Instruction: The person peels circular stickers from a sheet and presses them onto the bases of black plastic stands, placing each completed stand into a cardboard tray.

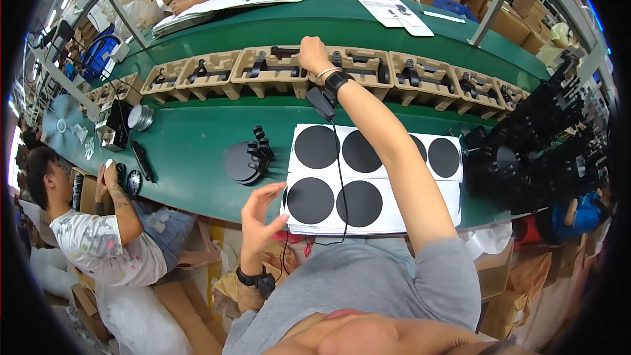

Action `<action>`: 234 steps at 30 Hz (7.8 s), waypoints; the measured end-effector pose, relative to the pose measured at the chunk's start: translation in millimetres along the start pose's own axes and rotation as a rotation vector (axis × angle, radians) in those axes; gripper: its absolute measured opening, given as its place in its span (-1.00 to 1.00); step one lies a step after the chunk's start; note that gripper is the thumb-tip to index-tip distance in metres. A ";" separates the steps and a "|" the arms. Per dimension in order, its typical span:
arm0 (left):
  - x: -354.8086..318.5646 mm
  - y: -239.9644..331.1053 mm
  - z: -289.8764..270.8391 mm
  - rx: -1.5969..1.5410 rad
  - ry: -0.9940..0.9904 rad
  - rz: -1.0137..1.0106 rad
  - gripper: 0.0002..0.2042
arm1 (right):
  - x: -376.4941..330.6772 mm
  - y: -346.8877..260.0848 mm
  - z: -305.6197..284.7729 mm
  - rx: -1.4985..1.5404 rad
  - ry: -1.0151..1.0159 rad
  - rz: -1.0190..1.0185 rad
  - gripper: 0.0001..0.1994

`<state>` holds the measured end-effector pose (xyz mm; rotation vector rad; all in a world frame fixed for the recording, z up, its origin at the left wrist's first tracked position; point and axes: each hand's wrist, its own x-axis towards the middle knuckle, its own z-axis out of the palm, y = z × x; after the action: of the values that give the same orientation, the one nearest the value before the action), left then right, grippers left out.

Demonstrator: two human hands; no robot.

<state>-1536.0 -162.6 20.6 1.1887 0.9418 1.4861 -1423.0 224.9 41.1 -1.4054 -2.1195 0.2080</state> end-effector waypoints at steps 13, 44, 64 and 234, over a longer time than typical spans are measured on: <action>22.6 -10.4 0.2 0.631 -0.206 0.128 -0.12 | -107.5 -31.3 -70.1 0.009 -0.356 -0.448 -0.64; 71.3 -55.2 -106.4 0.753 0.385 0.151 -0.35 | -288.4 49.2 -197.1 0.617 0.699 -0.118 -0.77; 89.4 60.5 -21.1 -0.763 0.020 0.078 -0.15 | -267.4 -61.6 -199.6 1.113 0.102 0.016 -0.84; 102.9 -34.6 -311.0 1.017 0.060 -0.003 -0.25 | -168.6 -183.8 45.6 0.692 0.209 -0.523 -0.86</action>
<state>-1836.5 -53.5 -58.6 1.8277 1.8402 1.0151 -1547.0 4.8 18.9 -0.4405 -1.8903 0.4982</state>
